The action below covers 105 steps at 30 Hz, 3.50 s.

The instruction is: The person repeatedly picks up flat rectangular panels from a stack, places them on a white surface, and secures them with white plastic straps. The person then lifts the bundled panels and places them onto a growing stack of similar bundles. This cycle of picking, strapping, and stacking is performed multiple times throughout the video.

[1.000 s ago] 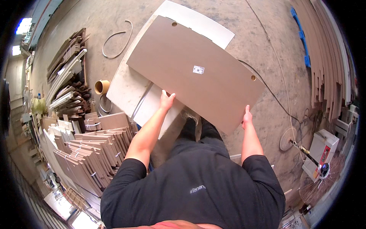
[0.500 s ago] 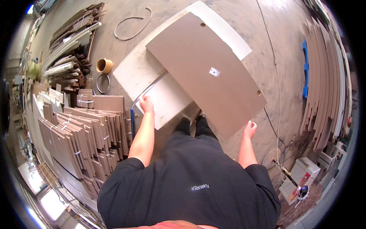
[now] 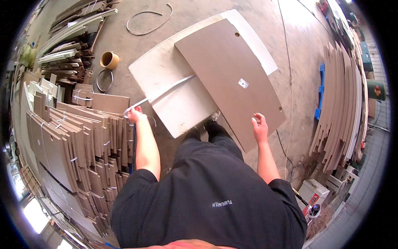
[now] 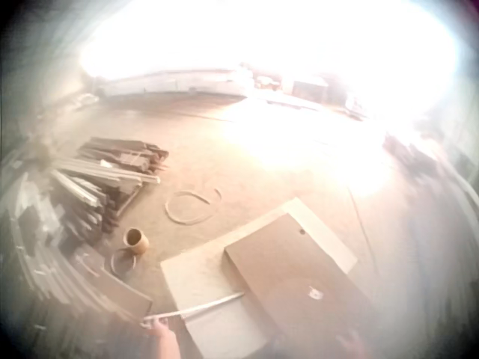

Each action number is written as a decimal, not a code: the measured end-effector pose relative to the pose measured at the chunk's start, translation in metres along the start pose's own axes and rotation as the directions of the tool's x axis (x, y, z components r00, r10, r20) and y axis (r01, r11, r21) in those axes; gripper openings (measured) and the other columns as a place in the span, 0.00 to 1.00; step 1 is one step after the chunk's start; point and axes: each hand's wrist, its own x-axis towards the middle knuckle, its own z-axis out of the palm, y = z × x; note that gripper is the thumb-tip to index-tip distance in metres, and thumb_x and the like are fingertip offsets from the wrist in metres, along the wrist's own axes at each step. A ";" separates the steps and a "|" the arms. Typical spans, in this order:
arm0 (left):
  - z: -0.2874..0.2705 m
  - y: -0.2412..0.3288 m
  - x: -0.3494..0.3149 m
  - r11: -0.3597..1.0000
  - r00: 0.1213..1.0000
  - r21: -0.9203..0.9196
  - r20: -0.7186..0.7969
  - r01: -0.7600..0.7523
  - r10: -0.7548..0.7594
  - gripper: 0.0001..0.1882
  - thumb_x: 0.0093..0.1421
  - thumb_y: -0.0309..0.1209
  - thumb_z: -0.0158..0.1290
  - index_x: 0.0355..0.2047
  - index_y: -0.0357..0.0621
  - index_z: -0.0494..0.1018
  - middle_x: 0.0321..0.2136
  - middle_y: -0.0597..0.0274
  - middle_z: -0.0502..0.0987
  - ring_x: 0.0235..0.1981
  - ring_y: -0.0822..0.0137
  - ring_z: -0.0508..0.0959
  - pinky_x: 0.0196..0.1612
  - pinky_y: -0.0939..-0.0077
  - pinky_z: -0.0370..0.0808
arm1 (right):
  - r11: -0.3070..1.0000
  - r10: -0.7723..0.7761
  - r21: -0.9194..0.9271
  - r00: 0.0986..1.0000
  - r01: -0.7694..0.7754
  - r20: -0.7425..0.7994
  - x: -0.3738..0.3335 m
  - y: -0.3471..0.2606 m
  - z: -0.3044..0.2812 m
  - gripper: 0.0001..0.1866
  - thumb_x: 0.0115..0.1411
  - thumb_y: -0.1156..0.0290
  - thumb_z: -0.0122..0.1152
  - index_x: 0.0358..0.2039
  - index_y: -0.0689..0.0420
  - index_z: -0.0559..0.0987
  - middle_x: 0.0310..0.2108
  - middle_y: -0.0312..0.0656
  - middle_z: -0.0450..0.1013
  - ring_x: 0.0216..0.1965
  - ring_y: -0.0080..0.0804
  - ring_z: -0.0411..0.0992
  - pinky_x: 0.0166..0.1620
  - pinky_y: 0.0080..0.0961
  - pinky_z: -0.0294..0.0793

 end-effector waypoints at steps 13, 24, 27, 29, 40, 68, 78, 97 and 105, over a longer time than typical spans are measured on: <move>0.096 0.132 -0.085 0.994 0.888 -0.106 0.459 0.008 0.041 0.04 0.71 0.34 0.51 0.42 0.51 0.72 0.34 0.65 0.82 0.33 0.71 0.82 0.37 0.74 0.78 | 0.884 -0.466 0.244 0.719 0.397 0.516 0.078 -0.225 0.146 0.16 0.63 0.67 0.66 0.51 0.53 0.80 0.45 0.39 0.82 0.41 0.30 0.79 0.47 0.29 0.79; 0.062 -0.072 0.054 0.818 0.930 0.527 0.129 0.230 -0.344 0.49 0.61 0.65 0.57 0.61 0.27 0.69 0.56 0.43 0.75 0.51 0.47 0.76 0.52 0.41 0.73 | 0.962 -0.036 -0.180 0.749 0.205 0.662 0.047 -0.095 0.053 0.17 0.64 0.62 0.65 0.50 0.56 0.79 0.41 0.42 0.83 0.36 0.32 0.82 0.43 0.30 0.80; 0.054 -0.079 0.095 0.962 0.977 0.210 0.083 0.174 -0.195 0.19 0.65 0.40 0.63 0.35 0.32 0.77 0.33 0.55 0.80 0.31 0.63 0.79 0.33 0.61 0.79 | 0.959 0.007 -0.219 0.760 0.179 0.650 0.054 -0.085 0.030 0.17 0.64 0.62 0.66 0.50 0.57 0.79 0.40 0.42 0.83 0.36 0.32 0.82 0.43 0.31 0.80; 0.074 -0.059 0.067 0.986 0.988 0.075 -0.046 0.148 -0.145 0.13 0.66 0.31 0.61 0.39 0.33 0.74 0.36 0.56 0.81 0.31 0.64 0.82 0.31 0.68 0.80 | 0.967 0.058 -0.230 0.792 0.106 0.607 0.043 -0.083 0.024 0.17 0.64 0.62 0.66 0.50 0.57 0.79 0.40 0.43 0.83 0.36 0.32 0.82 0.43 0.31 0.80; 0.025 0.158 -0.101 0.632 0.748 0.405 0.298 -0.661 0.593 0.12 0.76 0.29 0.39 0.50 0.35 0.68 0.33 0.58 0.76 0.22 0.72 0.70 0.25 0.74 0.69 | 0.786 -0.529 0.028 0.649 0.617 0.547 0.099 -0.195 0.129 0.14 0.61 0.67 0.67 0.48 0.50 0.82 0.45 0.37 0.82 0.40 0.34 0.80 0.44 0.32 0.81; 0.113 0.167 -0.287 0.614 0.593 0.377 0.783 -0.694 0.189 0.16 0.67 0.19 0.54 0.55 0.34 0.72 0.42 0.62 0.75 0.42 0.75 0.74 0.48 0.81 0.73 | 0.926 -0.251 -0.339 0.941 0.166 -0.225 0.446 -0.066 -0.005 0.12 0.64 0.56 0.62 0.44 0.43 0.86 0.34 0.40 0.83 0.38 0.42 0.81 0.39 0.41 0.78; 0.123 0.127 -0.318 0.459 0.517 0.443 0.855 -0.770 0.042 0.18 0.66 0.19 0.57 0.56 0.32 0.71 0.45 0.60 0.78 0.44 0.73 0.76 0.50 0.78 0.74 | 0.994 -0.011 -0.111 0.973 -0.015 -0.231 0.545 -0.017 0.072 0.13 0.61 0.58 0.65 0.46 0.44 0.84 0.41 0.36 0.83 0.43 0.39 0.81 0.46 0.37 0.78; 0.140 0.082 -0.320 0.191 0.495 0.490 0.868 -0.850 -0.024 0.22 0.61 0.22 0.61 0.55 0.36 0.73 0.52 0.56 0.75 0.52 0.65 0.76 0.56 0.69 0.73 | 0.998 -0.044 0.027 0.973 0.051 -0.226 0.477 0.006 0.067 0.22 0.60 0.60 0.68 0.52 0.54 0.78 0.53 0.42 0.80 0.50 0.37 0.81 0.53 0.34 0.78; 0.106 0.033 -0.345 0.269 0.263 0.418 0.845 -0.868 -0.465 0.19 0.61 0.26 0.61 0.53 0.41 0.76 0.44 0.57 0.81 0.44 0.63 0.82 0.49 0.67 0.78 | 0.998 -0.053 0.017 0.930 0.063 -0.363 0.290 0.026 0.031 0.15 0.62 0.66 0.65 0.49 0.51 0.79 0.43 0.40 0.82 0.43 0.36 0.81 0.47 0.34 0.79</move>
